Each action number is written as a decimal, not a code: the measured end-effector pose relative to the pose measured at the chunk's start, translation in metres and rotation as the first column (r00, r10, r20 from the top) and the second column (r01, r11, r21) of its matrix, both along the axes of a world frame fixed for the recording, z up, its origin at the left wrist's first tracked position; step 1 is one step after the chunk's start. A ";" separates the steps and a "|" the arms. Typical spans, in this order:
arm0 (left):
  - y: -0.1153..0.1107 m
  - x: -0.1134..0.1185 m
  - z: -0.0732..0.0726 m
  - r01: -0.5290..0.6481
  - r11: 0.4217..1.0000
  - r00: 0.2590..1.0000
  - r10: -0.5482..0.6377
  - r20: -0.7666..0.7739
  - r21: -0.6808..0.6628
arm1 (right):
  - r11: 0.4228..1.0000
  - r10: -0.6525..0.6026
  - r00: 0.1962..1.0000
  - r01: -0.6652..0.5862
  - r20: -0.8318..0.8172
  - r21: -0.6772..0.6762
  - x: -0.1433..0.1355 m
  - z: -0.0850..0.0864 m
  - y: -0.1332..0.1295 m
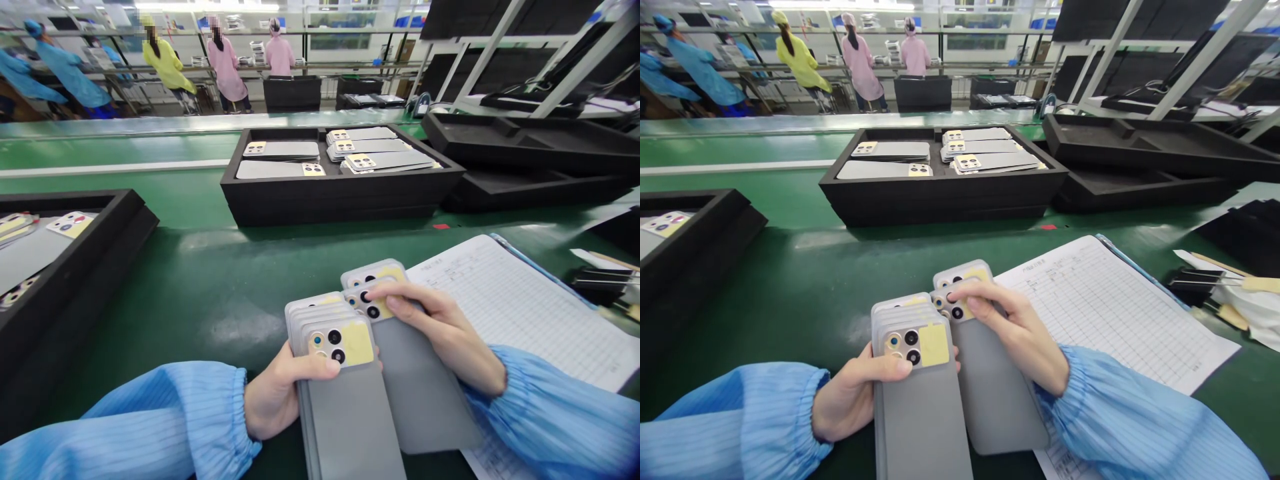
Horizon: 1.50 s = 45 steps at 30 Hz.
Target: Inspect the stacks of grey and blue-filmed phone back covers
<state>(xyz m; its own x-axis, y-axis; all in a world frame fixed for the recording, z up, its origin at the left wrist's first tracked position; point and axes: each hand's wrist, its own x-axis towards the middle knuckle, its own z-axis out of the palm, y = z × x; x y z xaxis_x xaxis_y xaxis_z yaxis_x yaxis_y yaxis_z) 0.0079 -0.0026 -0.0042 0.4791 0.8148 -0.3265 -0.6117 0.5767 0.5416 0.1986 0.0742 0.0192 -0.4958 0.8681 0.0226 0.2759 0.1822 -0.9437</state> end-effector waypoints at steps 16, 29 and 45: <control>-0.001 0.002 -0.003 -0.051 0.993 0.998 0.055 -0.037 0.106 | 0.989 0.134 0.988 -0.138 0.083 0.050 -0.011 -0.010 -0.015; 0.002 0.002 -0.001 -0.091 0.994 0.995 0.089 -0.038 -0.058 | 0.999 -0.028 0.999 0.027 0.034 0.031 -0.011 -0.006 -0.010; 0.002 0.001 0.001 -0.102 0.991 0.994 0.098 -0.048 -0.083 | 0.978 -0.209 0.971 0.204 -0.116 -0.050 0.001 0.002 0.000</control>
<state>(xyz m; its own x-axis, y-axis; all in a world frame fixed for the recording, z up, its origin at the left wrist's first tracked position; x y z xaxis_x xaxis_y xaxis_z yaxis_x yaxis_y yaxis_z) 0.0084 -0.0009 -0.0029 0.3801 0.8265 -0.4153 -0.6456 0.5586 0.5208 0.2001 0.0742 0.0215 -0.3011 0.9529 0.0360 0.1885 0.0965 -0.9773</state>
